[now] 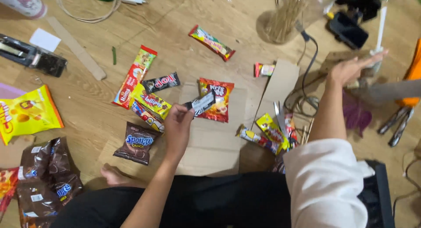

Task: Gluing various snack packages onto a cardboard base using a hot glue gun to create an arrangement.

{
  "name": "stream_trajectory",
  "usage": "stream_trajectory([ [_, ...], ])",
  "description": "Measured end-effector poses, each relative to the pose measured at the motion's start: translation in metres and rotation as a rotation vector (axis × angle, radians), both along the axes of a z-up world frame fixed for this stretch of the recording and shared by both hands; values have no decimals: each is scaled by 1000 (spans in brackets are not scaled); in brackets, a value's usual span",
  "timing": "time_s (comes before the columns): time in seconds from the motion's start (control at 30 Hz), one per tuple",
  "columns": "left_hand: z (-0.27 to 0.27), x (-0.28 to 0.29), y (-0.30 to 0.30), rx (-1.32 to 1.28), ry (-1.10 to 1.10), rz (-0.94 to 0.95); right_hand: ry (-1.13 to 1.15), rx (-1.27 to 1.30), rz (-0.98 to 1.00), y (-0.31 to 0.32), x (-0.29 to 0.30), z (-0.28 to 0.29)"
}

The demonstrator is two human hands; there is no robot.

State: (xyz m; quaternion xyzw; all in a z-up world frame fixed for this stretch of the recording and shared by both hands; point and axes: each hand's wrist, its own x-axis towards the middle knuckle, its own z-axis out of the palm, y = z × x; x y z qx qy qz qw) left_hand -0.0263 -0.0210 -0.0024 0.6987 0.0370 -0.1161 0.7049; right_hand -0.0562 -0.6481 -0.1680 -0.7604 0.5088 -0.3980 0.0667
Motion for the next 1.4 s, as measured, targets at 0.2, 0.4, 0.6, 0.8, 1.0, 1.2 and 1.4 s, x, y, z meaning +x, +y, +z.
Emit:
stream_trajectory([
  [0.2, 24, -3, -8, 7, 87, -43, -142, 198, 85, 35, -17, 21],
  [0.4, 13, -8, -3, -92, 110, 4, 12, 35, 176, 200, -66, 93],
  [0.6, 3, -6, -6, -311, 117, 42, -86, -204, 546, 313, -69, 146],
  [0.8, 2, -20, -5, -324, 130, 25, 51, -524, 982, 501, -68, 182],
  [1.0, 4, -25, -11, -318, 100, -18, 68, -664, 882, 509, -53, 164],
  [1.2, -9, -27, -16, -282, 63, -96, 62, -677, 831, 502, -53, 153],
  [1.4, 9, -27, -15, -269, 16, -194, 22, -515, 830, 452, -50, 158],
])
